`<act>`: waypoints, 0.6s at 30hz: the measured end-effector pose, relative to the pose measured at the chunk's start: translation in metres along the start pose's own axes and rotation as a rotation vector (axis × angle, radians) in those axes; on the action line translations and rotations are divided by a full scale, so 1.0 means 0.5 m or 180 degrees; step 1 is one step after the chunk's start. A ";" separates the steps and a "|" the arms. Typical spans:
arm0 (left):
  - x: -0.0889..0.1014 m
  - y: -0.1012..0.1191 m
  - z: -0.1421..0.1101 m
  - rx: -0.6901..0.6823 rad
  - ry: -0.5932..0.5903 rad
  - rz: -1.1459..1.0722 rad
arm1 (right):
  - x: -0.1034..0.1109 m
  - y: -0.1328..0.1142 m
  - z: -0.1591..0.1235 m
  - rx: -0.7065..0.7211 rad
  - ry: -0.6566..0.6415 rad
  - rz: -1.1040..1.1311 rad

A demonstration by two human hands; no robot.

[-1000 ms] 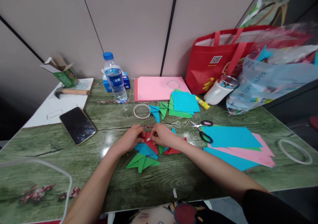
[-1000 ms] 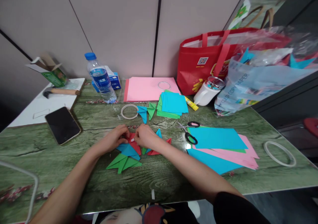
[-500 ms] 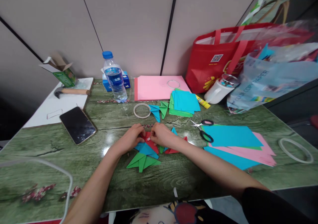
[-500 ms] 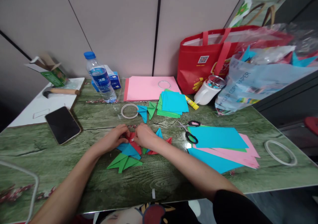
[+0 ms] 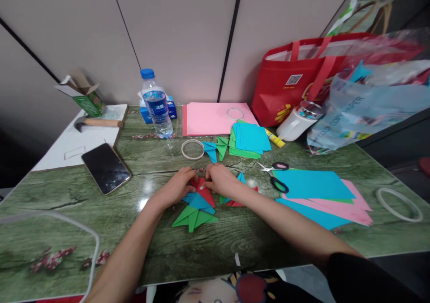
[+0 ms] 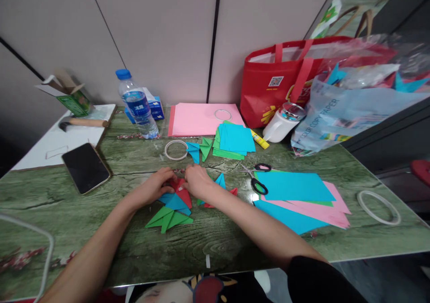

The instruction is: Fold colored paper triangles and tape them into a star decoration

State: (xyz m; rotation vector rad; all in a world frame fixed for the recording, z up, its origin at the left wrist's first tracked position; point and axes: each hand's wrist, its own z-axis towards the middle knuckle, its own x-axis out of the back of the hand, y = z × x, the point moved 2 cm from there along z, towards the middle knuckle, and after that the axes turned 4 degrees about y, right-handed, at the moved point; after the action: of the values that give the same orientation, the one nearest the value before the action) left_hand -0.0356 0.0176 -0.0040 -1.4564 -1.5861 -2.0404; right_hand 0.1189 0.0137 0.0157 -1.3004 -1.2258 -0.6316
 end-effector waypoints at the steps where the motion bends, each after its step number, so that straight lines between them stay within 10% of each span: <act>1: 0.001 0.002 0.000 0.0014 0.0017 0.0002 | -0.002 0.001 -0.001 0.0070 0.0021 0.0089; 18: 0.004 0.001 0.004 -0.0055 -0.0015 -0.0103 | -0.014 0.010 0.008 -0.0063 -0.0284 0.0182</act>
State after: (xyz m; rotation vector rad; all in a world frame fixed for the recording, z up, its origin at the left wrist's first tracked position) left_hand -0.0350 0.0196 -0.0021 -1.4516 -1.6080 -2.0750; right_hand 0.1200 0.0169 0.0069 -1.3878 -1.2528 -0.5511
